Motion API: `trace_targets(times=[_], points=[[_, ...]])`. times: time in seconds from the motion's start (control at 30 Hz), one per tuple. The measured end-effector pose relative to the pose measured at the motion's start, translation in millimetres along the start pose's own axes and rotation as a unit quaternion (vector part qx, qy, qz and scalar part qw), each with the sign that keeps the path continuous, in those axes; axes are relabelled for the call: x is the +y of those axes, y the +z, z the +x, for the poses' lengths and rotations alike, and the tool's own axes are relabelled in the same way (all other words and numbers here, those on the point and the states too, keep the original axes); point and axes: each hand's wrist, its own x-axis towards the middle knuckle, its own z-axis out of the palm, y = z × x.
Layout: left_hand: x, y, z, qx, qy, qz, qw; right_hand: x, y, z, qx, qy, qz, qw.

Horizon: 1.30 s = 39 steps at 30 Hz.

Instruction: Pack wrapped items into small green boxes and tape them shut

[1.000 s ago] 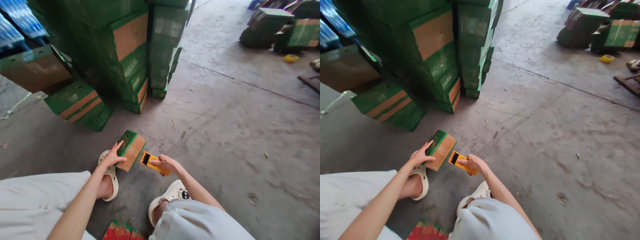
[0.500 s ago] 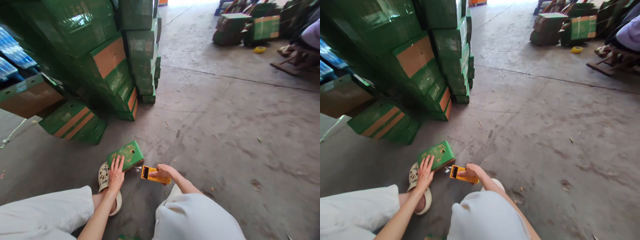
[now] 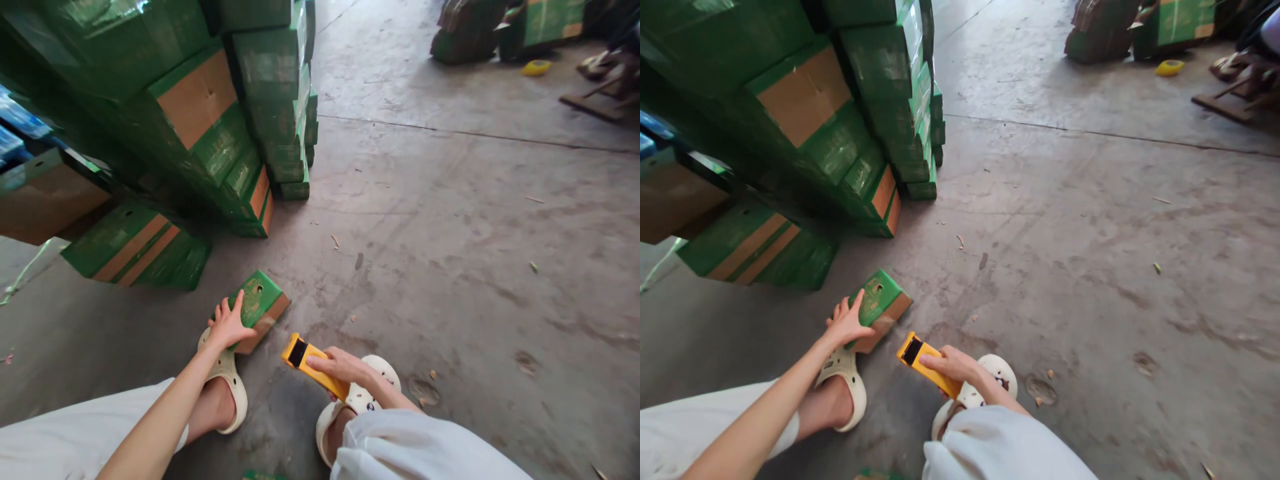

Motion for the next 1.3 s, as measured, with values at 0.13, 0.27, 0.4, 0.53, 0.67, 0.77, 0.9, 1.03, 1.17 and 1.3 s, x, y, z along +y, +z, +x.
trace_targets(times=[0.13, 0.27, 0.4, 0.53, 0.67, 0.77, 0.9, 1.03, 1.17, 1.3], points=[[-6.6, -14.8, 21.6, -0.044, -0.013, -0.113, 0.992, -4.4, -27.9, 9.2, -0.117, -0.012, 0.148, 0.982], [-18.9, -24.8, 32.5, -0.035, 0.027, -0.204, 0.978, -13.1, -43.1, 25.8, -0.128, -0.015, 0.123, 0.984], [-36.1, -38.7, 36.8, -0.019, 0.038, -0.266, 0.963, -30.5, -34.7, 51.0, -0.116, -0.027, 0.112, 0.987], [-50.6, -46.3, 35.7, 0.054, 0.029, -0.245, 0.967, -51.1, -21.4, 79.9, -0.108, -0.042, 0.103, 0.988], [-47.0, -31.1, 26.7, 0.223, 0.055, -0.157, 0.961, -70.8, -9.0, 103.9, -0.046, -0.046, 0.042, 0.997], [-33.6, -9.9, 16.9, 0.258, 0.055, -0.135, 0.955, -79.7, -0.2, 116.5, 0.013, -0.040, -0.021, 0.999], [-14.8, 10.1, 3.6, 0.232, 0.020, -0.049, 0.971, -78.8, 5.8, 126.5, 0.020, -0.044, -0.034, 0.998], [-1.9, 8.8, -4.0, 0.204, 0.044, 0.060, 0.976, -77.3, 8.0, 129.5, 0.018, -0.049, -0.036, 0.998], [10.0, -8.3, -4.7, 0.179, 0.012, 0.087, 0.980, -88.1, 5.5, 120.9, 0.029, -0.054, -0.031, 0.998], [24.2, -20.4, -7.4, 0.125, -0.036, -0.008, 0.991, -98.8, -18.1, 94.1, 0.030, -0.064, -0.021, 0.997]])
